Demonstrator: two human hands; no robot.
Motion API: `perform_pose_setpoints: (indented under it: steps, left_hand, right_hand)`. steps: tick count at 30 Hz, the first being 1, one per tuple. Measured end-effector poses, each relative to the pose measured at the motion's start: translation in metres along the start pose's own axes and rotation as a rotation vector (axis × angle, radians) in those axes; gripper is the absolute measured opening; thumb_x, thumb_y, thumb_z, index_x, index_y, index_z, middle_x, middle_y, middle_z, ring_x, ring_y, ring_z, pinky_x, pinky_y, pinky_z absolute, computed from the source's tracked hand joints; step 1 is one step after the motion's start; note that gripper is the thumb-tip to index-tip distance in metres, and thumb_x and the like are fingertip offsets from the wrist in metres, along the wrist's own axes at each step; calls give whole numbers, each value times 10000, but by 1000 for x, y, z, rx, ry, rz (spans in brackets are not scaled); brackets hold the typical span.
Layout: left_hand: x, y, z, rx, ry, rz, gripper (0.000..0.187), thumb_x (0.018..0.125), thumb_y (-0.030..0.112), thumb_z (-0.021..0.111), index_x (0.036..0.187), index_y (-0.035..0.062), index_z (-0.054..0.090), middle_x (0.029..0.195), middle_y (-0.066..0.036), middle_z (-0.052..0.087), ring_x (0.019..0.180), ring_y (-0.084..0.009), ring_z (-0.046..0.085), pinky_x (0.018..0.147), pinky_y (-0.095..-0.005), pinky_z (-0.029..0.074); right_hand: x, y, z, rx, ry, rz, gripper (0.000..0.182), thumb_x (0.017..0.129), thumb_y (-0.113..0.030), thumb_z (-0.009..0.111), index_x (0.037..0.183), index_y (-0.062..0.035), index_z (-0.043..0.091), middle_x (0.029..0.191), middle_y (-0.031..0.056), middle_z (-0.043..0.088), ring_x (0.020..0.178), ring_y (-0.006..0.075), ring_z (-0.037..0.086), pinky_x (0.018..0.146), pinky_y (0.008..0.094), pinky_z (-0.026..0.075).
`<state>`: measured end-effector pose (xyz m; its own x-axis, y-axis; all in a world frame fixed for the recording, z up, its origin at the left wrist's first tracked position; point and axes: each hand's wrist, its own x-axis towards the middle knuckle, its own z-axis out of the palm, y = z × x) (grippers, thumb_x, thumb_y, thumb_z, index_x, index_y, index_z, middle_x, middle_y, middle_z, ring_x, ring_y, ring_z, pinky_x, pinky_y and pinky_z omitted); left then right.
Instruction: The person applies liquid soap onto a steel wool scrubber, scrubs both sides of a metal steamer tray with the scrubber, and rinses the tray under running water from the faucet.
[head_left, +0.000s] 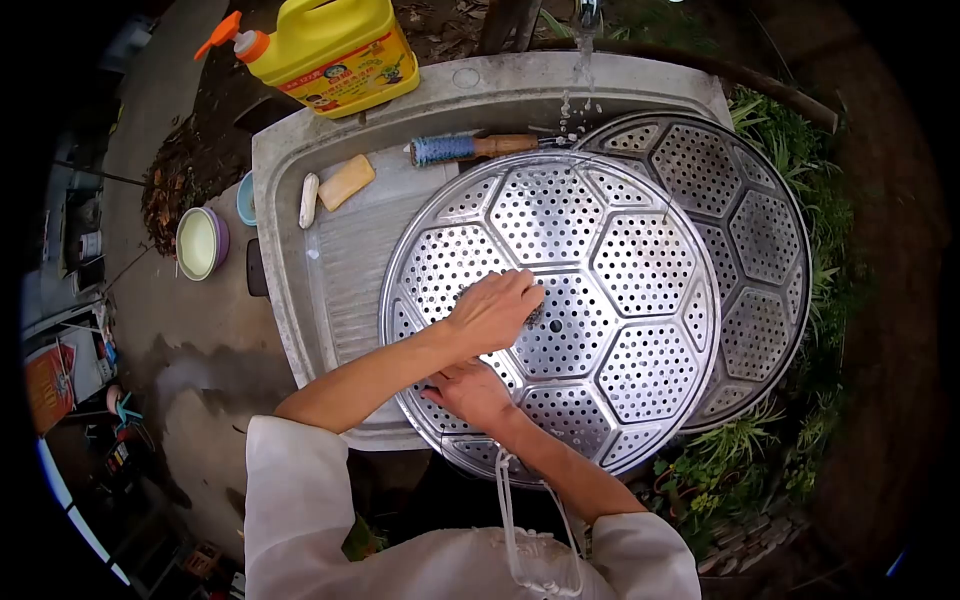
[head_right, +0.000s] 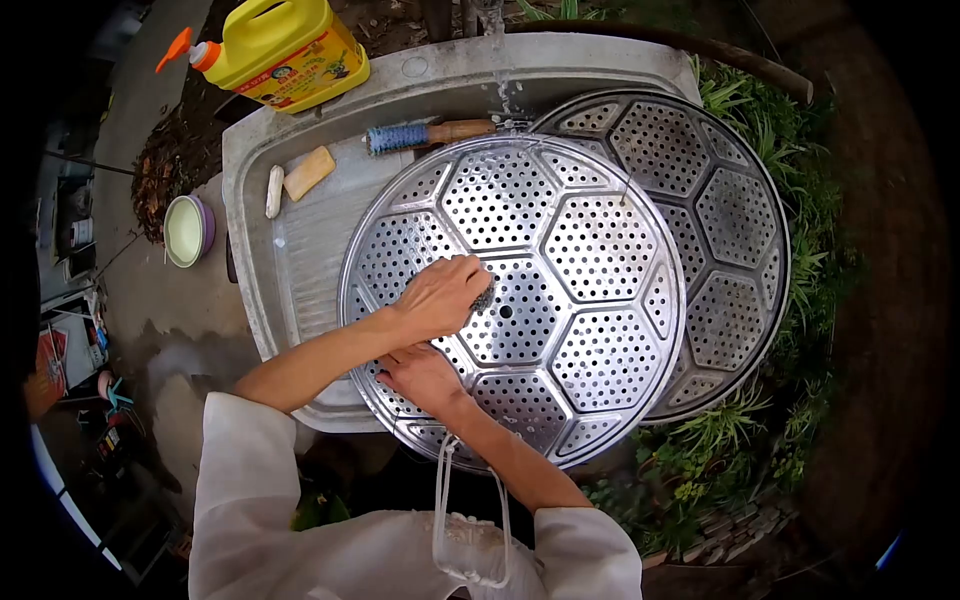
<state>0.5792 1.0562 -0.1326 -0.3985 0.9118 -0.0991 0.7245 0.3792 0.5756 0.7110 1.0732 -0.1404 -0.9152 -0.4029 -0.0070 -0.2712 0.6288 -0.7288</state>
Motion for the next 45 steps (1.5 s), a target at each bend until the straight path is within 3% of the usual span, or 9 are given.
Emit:
perform_pose_setpoints:
  steps: [5,13,16,22,26,30,36,39,45]
  left_hand:
    - [36,-88,-44,269,225,-416,271,797,115,633,1037,14,558,1034,-169,558,1011,-346,541,853,-431,427]
    - [-4,-69,-49,175,191,-82,514,804,81,623,1306,78,513,1260,-169,501,1179,-368,470,985,-469,389]
    - [9,-79,-64,87,419,-367,519,786,-47,571,1283,100,548,1210,-152,530,1067,-366,574,890,-433,498]
    - [20,-18,-24,39,-29,369,216,671,-31,610,872,47,595,915,-79,591,918,-261,597,814,-355,517]
    - [34,-100,-53,310,107,-192,233,669,-52,615,882,40,600,927,-89,615,924,-271,620,801,-372,523]
    - [13,-22,-18,59,112,249,316,696,-53,602,997,41,620,975,-104,627,914,-284,625,795,-377,529]
    - [11,-66,-23,178,480,-272,302,752,-41,575,1049,9,593,1015,-132,610,961,-329,603,849,-422,492]
    - [-38,-23,-3,35,267,-225,249,761,-23,563,1004,17,599,1016,-123,594,956,-326,598,837,-389,482]
    - [13,8,29,48,134,289,178,745,60,634,909,61,564,878,-85,536,833,-238,578,761,-364,448]
  right_hand:
    - [1,7,2,-57,119,-34,542,874,-310,663,1326,-31,554,1398,87,533,1333,224,463,1129,368,352]
    - [-4,5,6,-46,87,-22,542,894,-308,641,1347,-27,536,1424,84,509,1374,220,413,1161,370,307]
    - [-2,6,5,-27,100,-29,551,889,-311,644,1341,-15,538,1421,93,511,1369,226,417,1163,373,303]
    - [-1,7,6,-20,77,-27,536,881,-311,649,1318,-16,555,1424,98,507,1369,226,413,1160,381,299]
    - [-2,7,9,-24,81,-15,538,885,-310,643,1331,-24,547,1447,93,484,1370,222,413,1164,384,295]
    - [-3,8,8,17,28,-13,562,900,-320,617,1359,-10,518,1458,100,474,1410,231,354,1185,385,238]
    - [-11,2,17,-92,109,20,529,930,-329,582,1363,-33,517,1448,86,483,1382,227,391,1163,400,275]
    - [-2,-4,0,94,-277,154,498,949,-294,532,1359,-12,522,1414,107,512,1366,233,403,1183,382,212]
    - [-10,1,20,-67,111,-21,475,932,-170,512,1384,-25,500,1438,128,476,1396,254,373,1172,399,286]
